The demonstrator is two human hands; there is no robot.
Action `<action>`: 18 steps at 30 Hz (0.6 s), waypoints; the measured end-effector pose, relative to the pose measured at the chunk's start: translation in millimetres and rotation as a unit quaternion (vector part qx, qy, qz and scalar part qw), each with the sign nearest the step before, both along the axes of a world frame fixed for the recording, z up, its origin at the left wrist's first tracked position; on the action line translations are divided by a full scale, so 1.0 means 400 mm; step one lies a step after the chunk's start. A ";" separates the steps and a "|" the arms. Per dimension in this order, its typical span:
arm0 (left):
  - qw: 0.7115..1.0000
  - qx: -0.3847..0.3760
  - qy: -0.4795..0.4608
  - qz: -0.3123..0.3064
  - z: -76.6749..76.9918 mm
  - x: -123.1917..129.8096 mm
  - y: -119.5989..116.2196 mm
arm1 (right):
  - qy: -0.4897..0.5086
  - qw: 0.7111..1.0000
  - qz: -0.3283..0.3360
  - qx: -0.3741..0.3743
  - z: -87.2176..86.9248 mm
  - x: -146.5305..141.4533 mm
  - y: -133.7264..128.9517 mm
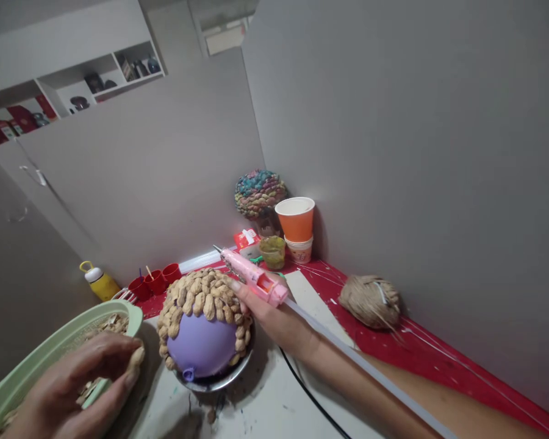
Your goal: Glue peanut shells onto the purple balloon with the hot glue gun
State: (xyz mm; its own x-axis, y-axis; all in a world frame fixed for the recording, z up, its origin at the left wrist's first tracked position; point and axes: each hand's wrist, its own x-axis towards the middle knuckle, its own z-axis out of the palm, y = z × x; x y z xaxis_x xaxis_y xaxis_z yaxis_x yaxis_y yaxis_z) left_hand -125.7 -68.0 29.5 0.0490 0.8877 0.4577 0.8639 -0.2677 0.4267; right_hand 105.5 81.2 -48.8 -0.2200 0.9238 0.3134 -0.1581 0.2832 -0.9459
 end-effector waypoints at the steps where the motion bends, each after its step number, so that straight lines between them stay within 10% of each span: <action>1: 1.000 -0.001 -0.006 -0.010 0.000 0.022 0.015 | 0.001 1.000 -0.002 0.005 0.001 0.000 0.000; 18: 0.981 0.110 0.156 -0.028 -0.060 0.084 0.105 | 0.029 0.999 0.012 0.010 -0.014 -0.006 0.007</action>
